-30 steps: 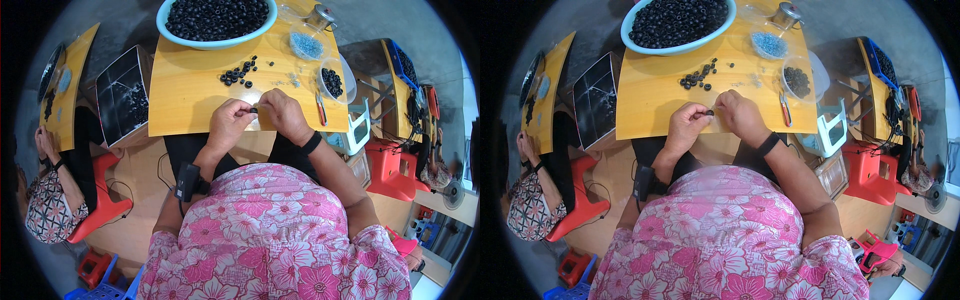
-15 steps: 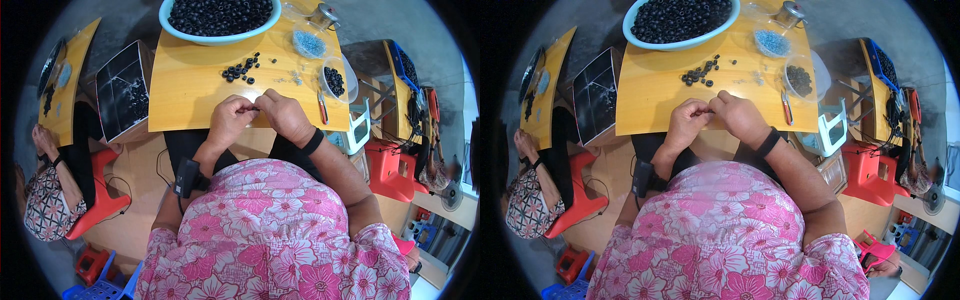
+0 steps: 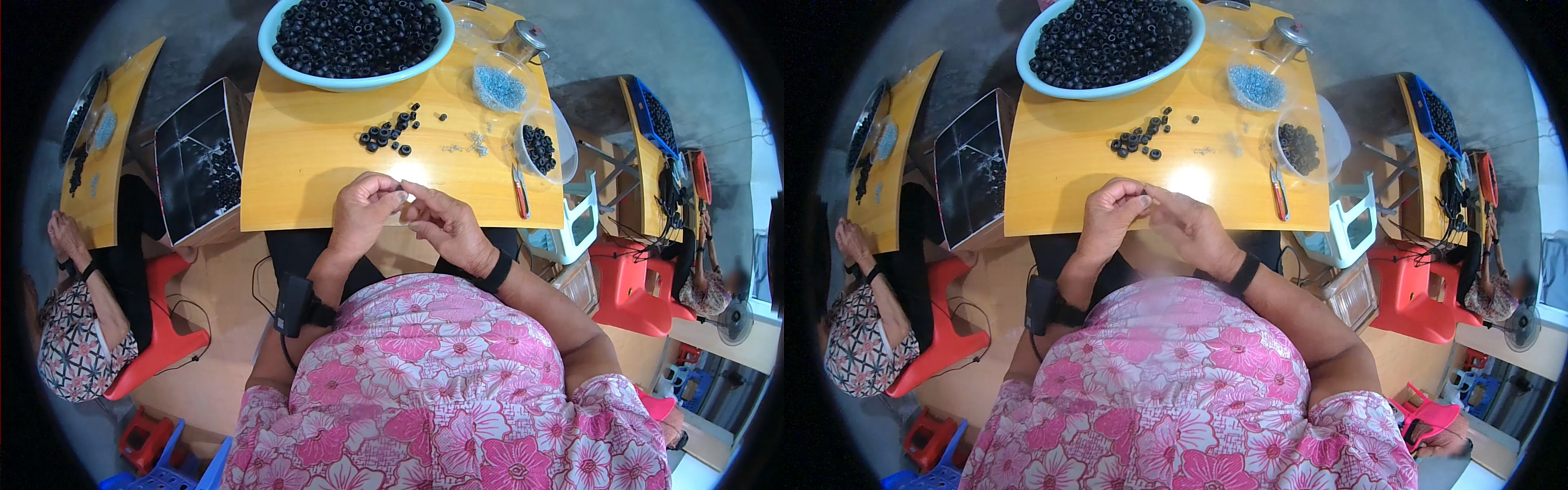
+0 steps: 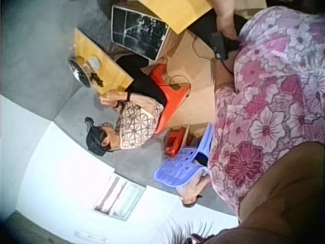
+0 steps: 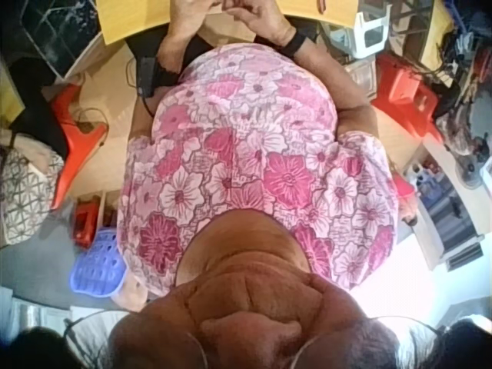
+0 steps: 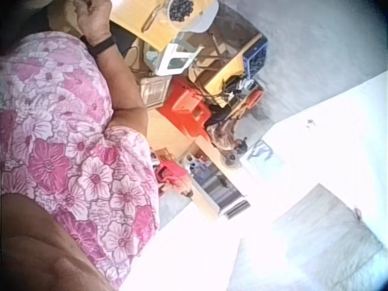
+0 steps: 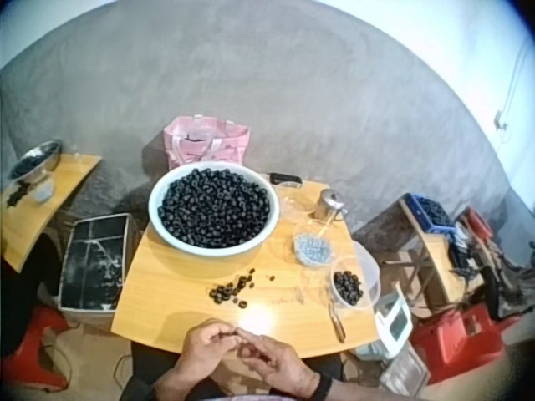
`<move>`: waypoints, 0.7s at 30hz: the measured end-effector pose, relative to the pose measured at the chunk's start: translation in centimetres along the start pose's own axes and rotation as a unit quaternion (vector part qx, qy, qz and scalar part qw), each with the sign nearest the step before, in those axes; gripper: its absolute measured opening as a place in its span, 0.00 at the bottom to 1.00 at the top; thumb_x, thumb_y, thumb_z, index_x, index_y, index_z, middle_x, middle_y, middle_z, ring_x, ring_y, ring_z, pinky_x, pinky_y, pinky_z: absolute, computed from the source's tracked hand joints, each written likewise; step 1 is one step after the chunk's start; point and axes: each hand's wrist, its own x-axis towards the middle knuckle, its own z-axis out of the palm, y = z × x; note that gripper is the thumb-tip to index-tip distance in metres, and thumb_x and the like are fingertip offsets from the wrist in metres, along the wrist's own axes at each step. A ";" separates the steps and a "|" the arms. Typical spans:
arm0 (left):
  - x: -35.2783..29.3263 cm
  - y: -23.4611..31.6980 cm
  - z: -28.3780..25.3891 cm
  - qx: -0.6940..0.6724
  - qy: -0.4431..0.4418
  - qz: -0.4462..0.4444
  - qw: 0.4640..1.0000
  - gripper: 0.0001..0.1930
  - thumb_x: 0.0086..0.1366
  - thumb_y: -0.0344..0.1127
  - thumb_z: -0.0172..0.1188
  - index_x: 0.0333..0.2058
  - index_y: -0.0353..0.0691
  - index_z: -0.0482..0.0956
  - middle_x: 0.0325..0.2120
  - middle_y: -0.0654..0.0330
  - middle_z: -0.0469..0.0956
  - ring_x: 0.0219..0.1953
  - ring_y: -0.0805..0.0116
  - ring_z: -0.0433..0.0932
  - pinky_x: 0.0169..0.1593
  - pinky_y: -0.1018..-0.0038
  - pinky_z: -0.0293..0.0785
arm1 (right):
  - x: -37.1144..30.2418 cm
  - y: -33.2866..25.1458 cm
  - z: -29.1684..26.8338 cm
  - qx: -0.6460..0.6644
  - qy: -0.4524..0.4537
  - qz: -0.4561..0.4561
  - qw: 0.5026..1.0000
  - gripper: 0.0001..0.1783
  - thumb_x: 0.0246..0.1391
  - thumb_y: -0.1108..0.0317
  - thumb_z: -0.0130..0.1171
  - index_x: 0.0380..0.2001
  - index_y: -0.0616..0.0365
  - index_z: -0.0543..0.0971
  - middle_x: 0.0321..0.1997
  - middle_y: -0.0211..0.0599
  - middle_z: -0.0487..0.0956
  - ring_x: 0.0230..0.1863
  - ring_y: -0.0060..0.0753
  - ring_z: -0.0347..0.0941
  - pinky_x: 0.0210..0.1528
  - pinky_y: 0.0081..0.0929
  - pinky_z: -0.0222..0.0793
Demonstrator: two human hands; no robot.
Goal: Assembling small black plastic components into clear circular covers.
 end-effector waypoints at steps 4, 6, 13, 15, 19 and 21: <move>-0.1 0.6 0.3 0.087 -0.030 0.027 0.995 0.06 0.59 0.23 0.61 0.36 0.32 0.77 0.30 0.66 0.76 0.31 0.81 0.73 0.36 0.83 0.72 | 0.9 0.2 -2.1 0.046 0.039 0.071 0.996 0.22 0.53 0.80 0.55 0.53 0.58 0.75 0.33 0.30 0.75 0.32 0.19 0.71 0.36 0.17 0.69; -0.1 1.0 0.6 0.089 -0.028 0.019 0.995 0.06 0.59 0.23 0.61 0.36 0.33 0.78 0.30 0.66 0.76 0.31 0.81 0.73 0.36 0.83 0.72 | 2.3 0.8 -3.4 -0.092 0.140 0.047 0.985 0.14 0.50 0.77 0.59 0.42 0.60 0.81 0.31 0.36 0.78 0.31 0.27 0.73 0.37 0.23 0.70; -0.2 1.5 0.8 0.082 -0.019 0.017 0.996 0.06 0.59 0.24 0.62 0.35 0.33 0.78 0.30 0.66 0.76 0.32 0.82 0.73 0.38 0.83 0.71 | 6.7 -0.2 -4.1 -0.224 0.130 -0.041 0.965 0.12 0.46 0.76 0.61 0.38 0.59 0.81 0.29 0.40 0.77 0.28 0.36 0.75 0.33 0.29 0.71; -0.2 1.1 0.8 0.078 -0.021 0.025 0.996 0.06 0.59 0.24 0.62 0.35 0.33 0.78 0.30 0.66 0.76 0.32 0.81 0.73 0.38 0.82 0.71 | 7.7 0.5 -3.5 -0.228 0.135 -0.051 0.963 0.11 0.45 0.74 0.61 0.36 0.59 0.81 0.28 0.40 0.77 0.27 0.37 0.74 0.32 0.32 0.70; -0.3 0.9 0.7 0.056 -0.020 0.021 0.998 0.07 0.56 0.24 0.64 0.34 0.33 0.77 0.30 0.64 0.76 0.32 0.78 0.77 0.39 0.81 0.75 | 8.7 -0.1 -1.8 -0.238 0.142 -0.032 0.960 0.10 0.44 0.74 0.62 0.34 0.59 0.82 0.28 0.38 0.76 0.27 0.33 0.73 0.32 0.28 0.70; -0.4 1.0 0.7 0.062 -0.022 0.023 0.998 0.06 0.57 0.24 0.63 0.34 0.33 0.77 0.31 0.65 0.76 0.33 0.79 0.76 0.39 0.81 0.73 | 9.1 -0.5 -1.2 -0.249 0.135 -0.019 0.959 0.09 0.44 0.71 0.61 0.32 0.59 0.81 0.28 0.42 0.76 0.29 0.43 0.75 0.33 0.35 0.71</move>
